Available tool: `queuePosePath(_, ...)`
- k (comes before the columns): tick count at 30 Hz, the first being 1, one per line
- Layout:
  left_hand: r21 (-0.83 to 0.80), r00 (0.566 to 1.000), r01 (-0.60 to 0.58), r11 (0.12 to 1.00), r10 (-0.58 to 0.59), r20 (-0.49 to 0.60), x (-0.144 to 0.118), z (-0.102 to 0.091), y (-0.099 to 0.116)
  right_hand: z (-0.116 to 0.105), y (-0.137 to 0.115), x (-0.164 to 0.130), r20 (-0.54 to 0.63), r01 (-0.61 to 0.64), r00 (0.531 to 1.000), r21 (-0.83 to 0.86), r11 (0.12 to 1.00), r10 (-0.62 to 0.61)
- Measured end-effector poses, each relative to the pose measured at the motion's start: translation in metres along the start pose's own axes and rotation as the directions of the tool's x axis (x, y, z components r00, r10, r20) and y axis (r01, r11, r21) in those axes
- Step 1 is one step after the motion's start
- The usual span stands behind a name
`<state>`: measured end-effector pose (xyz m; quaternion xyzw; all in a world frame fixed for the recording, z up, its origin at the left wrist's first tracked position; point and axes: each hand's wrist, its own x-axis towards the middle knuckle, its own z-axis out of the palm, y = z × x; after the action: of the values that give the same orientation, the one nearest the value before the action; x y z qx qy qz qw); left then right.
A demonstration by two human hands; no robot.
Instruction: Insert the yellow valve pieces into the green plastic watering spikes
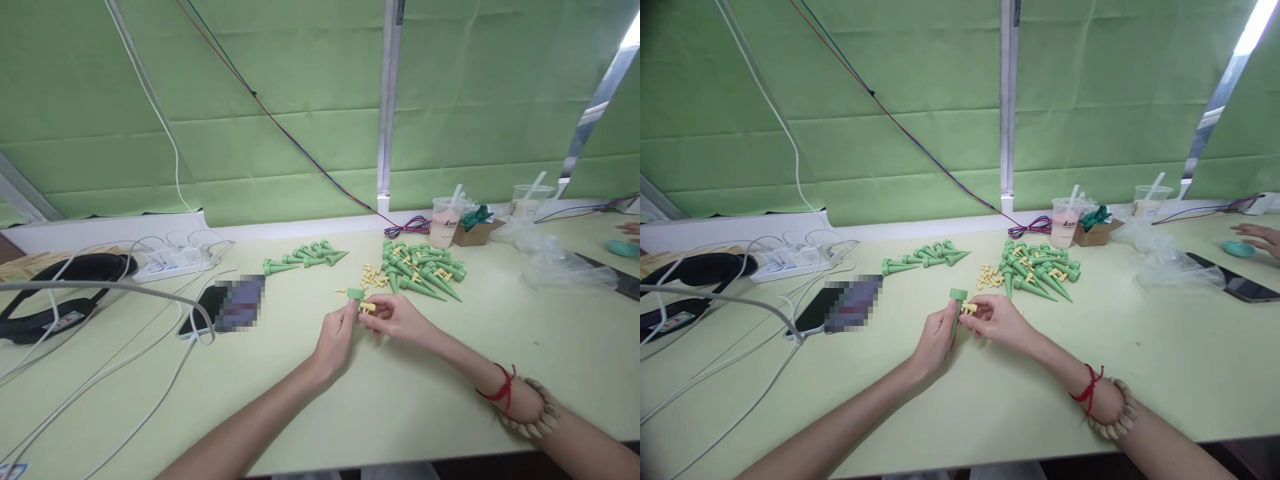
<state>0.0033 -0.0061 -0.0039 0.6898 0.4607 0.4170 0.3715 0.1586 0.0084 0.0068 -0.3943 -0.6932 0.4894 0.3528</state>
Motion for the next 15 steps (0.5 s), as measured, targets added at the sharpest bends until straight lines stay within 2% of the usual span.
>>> queuePosePath(3, 0.091, 1.0, -0.008, 0.996, 0.009, -0.011, 0.0, -0.001, -0.004, 0.003, 0.0, 0.0, 0.016, -0.053, 0.999, 0.109, 0.993, 0.052)
queuePosePath(6, 0.194, 0.999, -0.034, 0.98, 0.027, 0.041, -0.001, -0.001, -0.006, 0.006, -0.004, 0.002, 0.068, -0.011, 0.998, 0.194, 0.981, -0.003)
queuePosePath(8, 0.208, 0.998, -0.039, 0.977, 0.029, 0.049, -0.001, -0.002, -0.006, 0.003, -0.005, 0.005, 0.014, 0.016, 1.0, 0.237, 0.971, -0.019)
queuePosePath(10, 0.225, 0.999, -0.027, 0.974, 0.02, 0.032, 0.001, -0.004, -0.005, -0.008, -0.005, 0.01, -0.104, 0.009, 0.994, 0.241, 0.971, 0.017)
queuePosePath(12, 0.272, 1.0, -0.007, 0.962, 0.009, -0.005, 0.004, -0.008, -0.005, -0.025, -0.005, 0.013, -0.212, -0.038, 0.975, 0.124, 0.992, 0.064)
queuePosePath(14, 0.354, 0.998, 0.009, 0.935, 0.013, -0.06, 0.01, -0.014, -0.005, -0.043, -0.006, 0.014, -0.285, -0.117, 0.956, -0.172, 0.978, 0.064)
queuePosePath(15, 0.4, 0.996, 0.023, 0.916, 0.013, -0.088, 0.013, -0.017, -0.005, -0.051, -0.006, 0.014, -0.346, -0.178, 0.936, -0.332, 0.926, 0.056)
